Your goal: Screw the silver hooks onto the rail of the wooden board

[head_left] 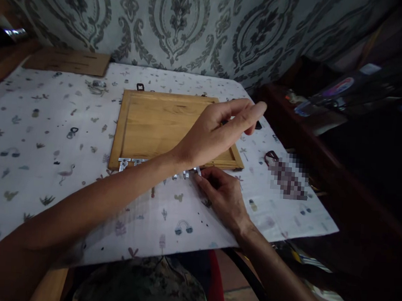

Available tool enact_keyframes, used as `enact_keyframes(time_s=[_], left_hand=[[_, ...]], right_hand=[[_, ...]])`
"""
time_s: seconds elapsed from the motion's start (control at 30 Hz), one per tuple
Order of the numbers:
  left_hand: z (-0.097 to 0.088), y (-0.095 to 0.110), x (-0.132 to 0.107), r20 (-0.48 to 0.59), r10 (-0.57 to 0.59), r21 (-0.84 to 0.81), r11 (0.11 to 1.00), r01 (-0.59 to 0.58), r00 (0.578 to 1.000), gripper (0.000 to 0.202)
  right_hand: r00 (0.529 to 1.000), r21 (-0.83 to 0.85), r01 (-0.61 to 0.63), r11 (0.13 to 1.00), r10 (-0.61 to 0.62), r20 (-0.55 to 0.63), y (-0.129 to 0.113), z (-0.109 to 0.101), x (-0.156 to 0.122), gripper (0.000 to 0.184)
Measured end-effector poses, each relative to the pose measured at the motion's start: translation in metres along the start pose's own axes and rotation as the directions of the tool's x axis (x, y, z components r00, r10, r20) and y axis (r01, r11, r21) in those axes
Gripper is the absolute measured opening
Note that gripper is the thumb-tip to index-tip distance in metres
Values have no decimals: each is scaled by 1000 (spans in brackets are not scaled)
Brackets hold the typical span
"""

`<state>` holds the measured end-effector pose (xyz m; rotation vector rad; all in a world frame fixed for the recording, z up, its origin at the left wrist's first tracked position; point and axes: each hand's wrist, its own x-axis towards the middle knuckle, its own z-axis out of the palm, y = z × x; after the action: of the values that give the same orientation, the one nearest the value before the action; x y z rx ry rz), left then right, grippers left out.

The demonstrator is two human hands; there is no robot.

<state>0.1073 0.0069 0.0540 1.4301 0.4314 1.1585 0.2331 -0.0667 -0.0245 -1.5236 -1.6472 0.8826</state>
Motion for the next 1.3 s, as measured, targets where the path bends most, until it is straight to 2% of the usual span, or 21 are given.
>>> enact_keyframes(time_s=[0.23, 0.43, 0.6, 0.83, 1.0, 1.13, 1.23, 1.3], left_hand=[[-2, 15, 6, 26, -27, -66, 997, 29, 999, 43], [-5, 7, 5, 21, 28, 31, 999, -28, 999, 43], [-5, 5, 5, -6, -4, 90, 996, 4, 1000, 43], [-4, 1, 5, -15, -32, 63, 997, 33, 999, 44], [-6, 2, 5, 75, -25, 40, 999, 22, 997, 43], [-11, 4, 7, 186, -89, 7, 996, 89, 979, 40], [-14, 4, 7, 160, -106, -37, 993, 113, 981, 40], [-14, 6, 7, 115, -69, -63, 995, 77, 991, 40]], right_hand=[[1000, -10, -10, 1000, 10, 8, -1, -1, 0, 24], [1000, -9, -23, 1000, 23, 1, 1, 0, 0, 25], [1000, -23, -23, 999, 23, 6, 2, 0, 0, 25], [1000, -9, -14, 1000, 14, 7, 2, -1, 0, 26], [1000, -7, -13, 1000, 13, 1, 0, -1, 0, 24], [1000, -7, -15, 1000, 15, -6, -1, 0, 0, 25], [1000, -5, -17, 1000, 17, -16, 0, 1, 0, 25], [1000, -4, -15, 1000, 15, -19, 0, 1, 0, 25]])
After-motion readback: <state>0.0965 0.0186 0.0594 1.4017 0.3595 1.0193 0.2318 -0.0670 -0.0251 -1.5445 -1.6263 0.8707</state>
